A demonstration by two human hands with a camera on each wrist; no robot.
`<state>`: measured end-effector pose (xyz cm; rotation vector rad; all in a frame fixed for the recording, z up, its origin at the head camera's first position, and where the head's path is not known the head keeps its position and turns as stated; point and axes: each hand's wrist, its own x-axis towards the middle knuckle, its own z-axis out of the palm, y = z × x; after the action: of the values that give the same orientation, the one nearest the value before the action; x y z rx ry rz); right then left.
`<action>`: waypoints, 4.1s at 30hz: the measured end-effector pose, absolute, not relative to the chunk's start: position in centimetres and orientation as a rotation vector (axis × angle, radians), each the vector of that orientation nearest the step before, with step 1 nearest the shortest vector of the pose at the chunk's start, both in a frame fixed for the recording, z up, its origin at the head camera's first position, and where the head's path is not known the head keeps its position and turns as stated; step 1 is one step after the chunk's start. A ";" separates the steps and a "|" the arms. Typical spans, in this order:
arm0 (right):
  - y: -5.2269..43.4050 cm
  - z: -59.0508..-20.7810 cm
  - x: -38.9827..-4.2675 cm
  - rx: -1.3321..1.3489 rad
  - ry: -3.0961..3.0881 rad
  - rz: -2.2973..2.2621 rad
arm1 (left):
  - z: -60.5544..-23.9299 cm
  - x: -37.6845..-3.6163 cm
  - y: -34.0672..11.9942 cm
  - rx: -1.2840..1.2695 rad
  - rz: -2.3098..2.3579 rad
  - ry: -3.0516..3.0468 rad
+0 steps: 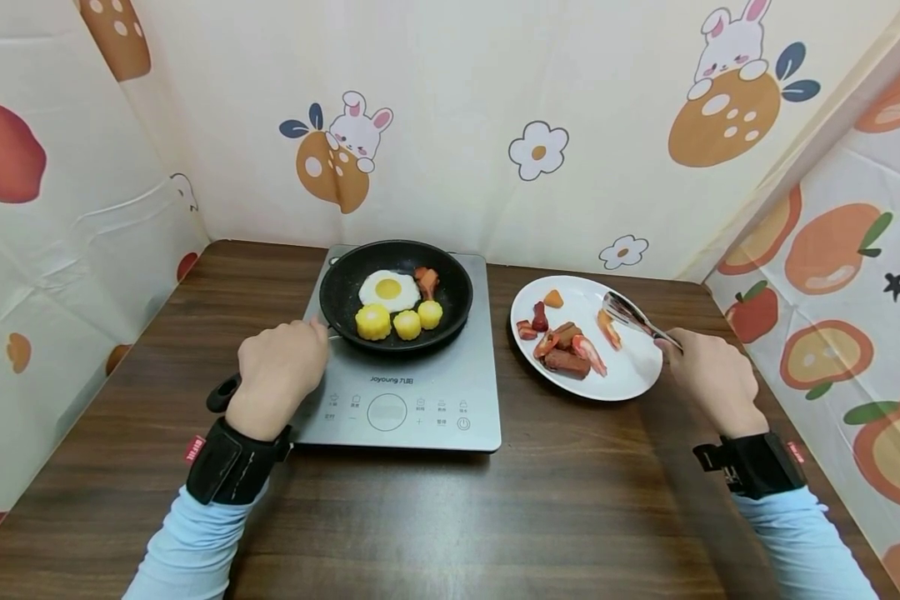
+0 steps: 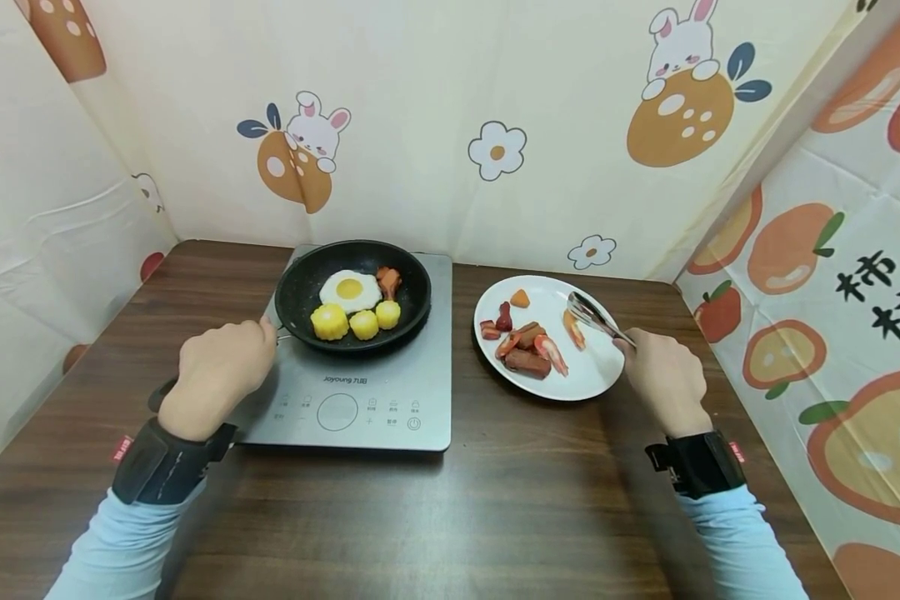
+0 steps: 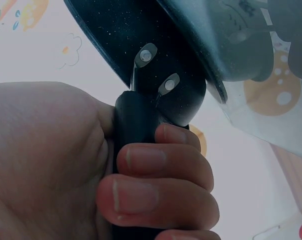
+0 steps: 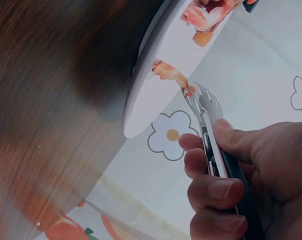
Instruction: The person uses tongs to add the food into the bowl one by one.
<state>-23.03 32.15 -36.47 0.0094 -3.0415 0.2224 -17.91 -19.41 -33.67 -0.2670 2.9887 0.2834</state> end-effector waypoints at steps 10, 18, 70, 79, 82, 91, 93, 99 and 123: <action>31.5 -36.1 -22.8 0.005 -3.033 0.234 | -33.7 -17.9 -19.5 -0.270 0.279 2.989; 29.9 -35.5 -22.2 0.001 -3.008 0.232 | -33.7 -18.0 -19.4 -0.266 0.278 2.984; 8.6 -30.9 -25.0 0.632 -2.866 0.392 | -33.4 -17.6 -19.2 -0.261 0.291 2.992; 6.6 -31.4 -25.9 0.775 -2.941 0.380 | -33.2 -17.9 -18.7 -0.288 0.296 2.979; 6.3 -31.6 -25.9 0.799 -2.954 0.379 | -33.3 -18.0 -18.6 -0.288 0.288 2.977; 6.4 -31.9 -26.4 0.773 -2.960 0.329 | -33.3 -18.1 -18.7 -0.298 0.292 2.987; 6.5 -31.9 -26.4 0.747 -2.974 0.322 | -33.3 -18.1 -18.7 -0.300 0.294 2.985; 6.7 -32.0 -26.5 0.666 -3.027 0.336 | -33.2 -18.0 -18.6 -0.300 0.288 2.971; 8.3 -33.0 -26.1 0.643 -2.967 0.467 | -33.4 -18.2 -18.7 -0.323 0.284 2.961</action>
<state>-26.07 8.25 -33.04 0.6426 -2.9669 0.4666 -18.21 -18.68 -33.40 -0.3232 2.9605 0.2845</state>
